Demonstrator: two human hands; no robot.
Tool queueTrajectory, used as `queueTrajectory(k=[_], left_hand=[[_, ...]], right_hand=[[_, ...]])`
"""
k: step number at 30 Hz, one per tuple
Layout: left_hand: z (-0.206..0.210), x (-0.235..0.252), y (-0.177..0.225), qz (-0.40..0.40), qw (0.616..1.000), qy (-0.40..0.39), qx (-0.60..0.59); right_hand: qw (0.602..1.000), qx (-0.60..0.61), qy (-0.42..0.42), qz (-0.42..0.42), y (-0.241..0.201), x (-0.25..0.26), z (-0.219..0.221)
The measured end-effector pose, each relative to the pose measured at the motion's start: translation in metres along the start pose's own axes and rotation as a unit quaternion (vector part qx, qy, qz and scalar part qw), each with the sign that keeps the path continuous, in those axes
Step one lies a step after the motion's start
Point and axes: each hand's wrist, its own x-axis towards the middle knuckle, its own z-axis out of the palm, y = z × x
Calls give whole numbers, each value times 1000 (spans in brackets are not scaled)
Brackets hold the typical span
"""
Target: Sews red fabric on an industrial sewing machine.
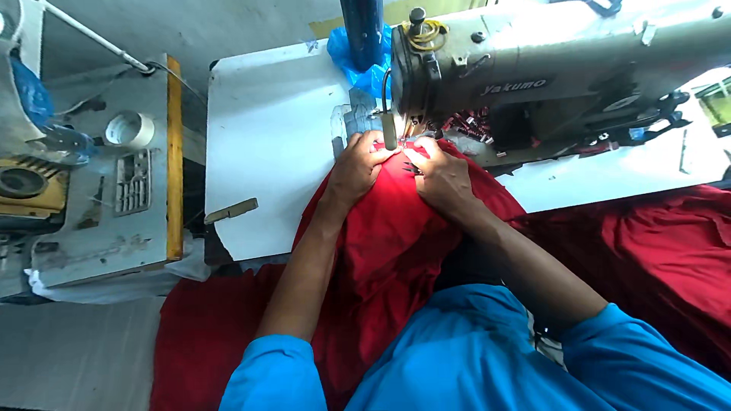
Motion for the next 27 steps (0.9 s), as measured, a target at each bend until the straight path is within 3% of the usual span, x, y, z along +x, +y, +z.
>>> queueTrajectory(k=[8, 17, 27], left_hand=[[0, 0, 2, -3, 1000, 3, -4], [-1, 0, 2, -7, 1000, 7, -11], [0, 0, 1, -2, 1000, 10, -8]], right_hand=[[1000, -9, 1, 1, 2, -2, 3], [995, 91, 49, -8, 15, -3, -2], [993, 87, 63, 41, 19, -3, -4]])
